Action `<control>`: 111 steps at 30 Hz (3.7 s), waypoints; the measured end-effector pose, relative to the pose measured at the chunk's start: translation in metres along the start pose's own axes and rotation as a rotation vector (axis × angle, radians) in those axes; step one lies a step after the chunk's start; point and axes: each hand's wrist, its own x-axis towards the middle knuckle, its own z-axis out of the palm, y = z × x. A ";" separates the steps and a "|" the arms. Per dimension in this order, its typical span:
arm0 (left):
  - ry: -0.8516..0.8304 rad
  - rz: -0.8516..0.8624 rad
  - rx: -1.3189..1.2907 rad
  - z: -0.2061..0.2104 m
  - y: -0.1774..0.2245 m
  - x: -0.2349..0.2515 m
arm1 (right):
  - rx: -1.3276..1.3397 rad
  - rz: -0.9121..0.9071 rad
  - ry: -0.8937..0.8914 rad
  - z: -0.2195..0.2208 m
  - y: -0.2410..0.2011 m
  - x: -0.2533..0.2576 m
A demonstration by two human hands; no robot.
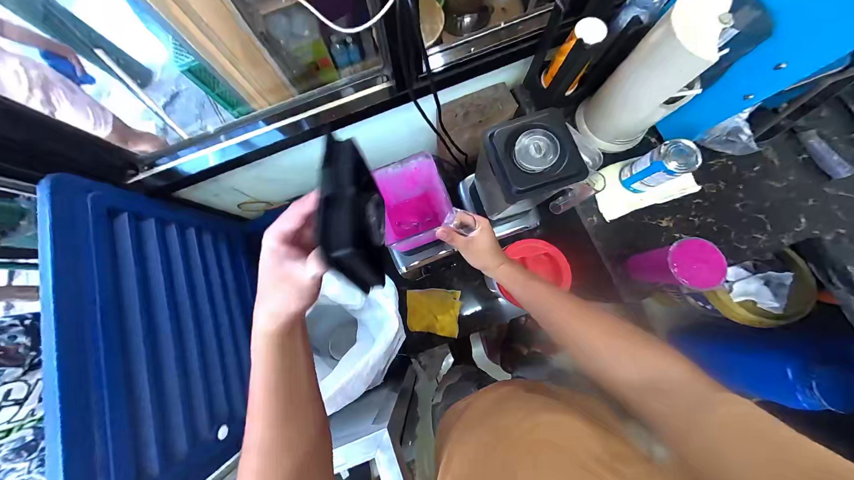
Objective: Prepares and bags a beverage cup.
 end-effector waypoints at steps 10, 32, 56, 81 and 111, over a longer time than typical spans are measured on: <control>-0.469 -0.064 1.179 0.070 -0.023 0.110 | -0.384 0.149 -0.292 -0.157 -0.118 -0.097; 0.216 -0.134 0.775 0.283 -0.031 -0.039 | -1.117 -0.172 -0.797 -0.285 0.048 0.199; 0.288 -0.397 0.119 0.273 -0.080 -0.145 | -1.045 0.129 -0.336 -0.300 0.005 0.186; -0.157 -0.740 -0.371 0.492 -0.134 -0.038 | -1.106 0.275 -0.459 -0.381 -0.059 -0.123; 0.717 -1.150 -0.479 0.292 -0.107 -0.327 | -0.368 0.802 -0.907 -0.080 0.073 -0.271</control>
